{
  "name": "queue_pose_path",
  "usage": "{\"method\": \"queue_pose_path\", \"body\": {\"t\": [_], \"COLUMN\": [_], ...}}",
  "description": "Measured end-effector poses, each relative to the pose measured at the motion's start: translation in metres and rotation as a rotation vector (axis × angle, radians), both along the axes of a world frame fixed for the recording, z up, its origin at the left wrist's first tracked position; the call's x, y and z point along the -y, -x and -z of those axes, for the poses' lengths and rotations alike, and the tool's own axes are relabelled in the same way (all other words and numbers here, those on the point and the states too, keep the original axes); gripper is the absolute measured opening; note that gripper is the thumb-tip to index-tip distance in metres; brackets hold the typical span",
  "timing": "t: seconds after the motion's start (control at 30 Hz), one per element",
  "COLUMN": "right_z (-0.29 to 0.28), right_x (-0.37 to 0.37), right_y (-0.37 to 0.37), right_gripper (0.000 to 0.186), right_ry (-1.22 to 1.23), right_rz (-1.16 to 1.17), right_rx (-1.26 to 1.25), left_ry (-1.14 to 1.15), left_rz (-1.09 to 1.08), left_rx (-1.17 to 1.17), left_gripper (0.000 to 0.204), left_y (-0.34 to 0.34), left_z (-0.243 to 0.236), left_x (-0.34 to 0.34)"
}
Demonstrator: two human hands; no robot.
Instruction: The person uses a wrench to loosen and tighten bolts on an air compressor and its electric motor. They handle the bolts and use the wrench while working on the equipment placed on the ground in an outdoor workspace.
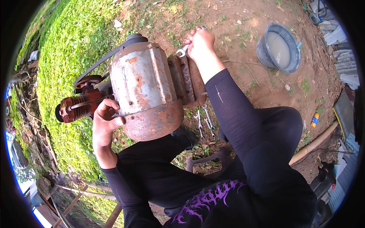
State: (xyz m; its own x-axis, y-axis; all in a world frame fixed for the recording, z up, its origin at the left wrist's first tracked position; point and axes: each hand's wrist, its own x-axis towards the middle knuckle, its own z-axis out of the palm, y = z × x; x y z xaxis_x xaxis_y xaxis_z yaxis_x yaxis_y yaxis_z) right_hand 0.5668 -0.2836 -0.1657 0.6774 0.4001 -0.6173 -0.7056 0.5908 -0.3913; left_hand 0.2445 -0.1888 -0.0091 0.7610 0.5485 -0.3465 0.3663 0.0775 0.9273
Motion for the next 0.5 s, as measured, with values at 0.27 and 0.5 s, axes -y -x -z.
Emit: {"method": "queue_pose_path", "body": {"t": [0.27, 0.5], "right_z": [-0.009, 0.013], "right_x": [-0.005, -0.053], "right_y": [0.045, 0.039], "right_gripper": [0.007, 0.014], "right_ry": [0.036, 0.399], "right_rz": [0.114, -0.042], "right_rx": [0.162, 0.483], "left_ry": [0.016, 0.007], "left_rz": [-0.027, -0.018], "left_rx": [-0.008, -0.004], "left_gripper": [0.047, 0.047], "left_y": [0.003, 0.008], "left_z": [0.001, 0.000], "left_x": [0.000, 0.000]}}
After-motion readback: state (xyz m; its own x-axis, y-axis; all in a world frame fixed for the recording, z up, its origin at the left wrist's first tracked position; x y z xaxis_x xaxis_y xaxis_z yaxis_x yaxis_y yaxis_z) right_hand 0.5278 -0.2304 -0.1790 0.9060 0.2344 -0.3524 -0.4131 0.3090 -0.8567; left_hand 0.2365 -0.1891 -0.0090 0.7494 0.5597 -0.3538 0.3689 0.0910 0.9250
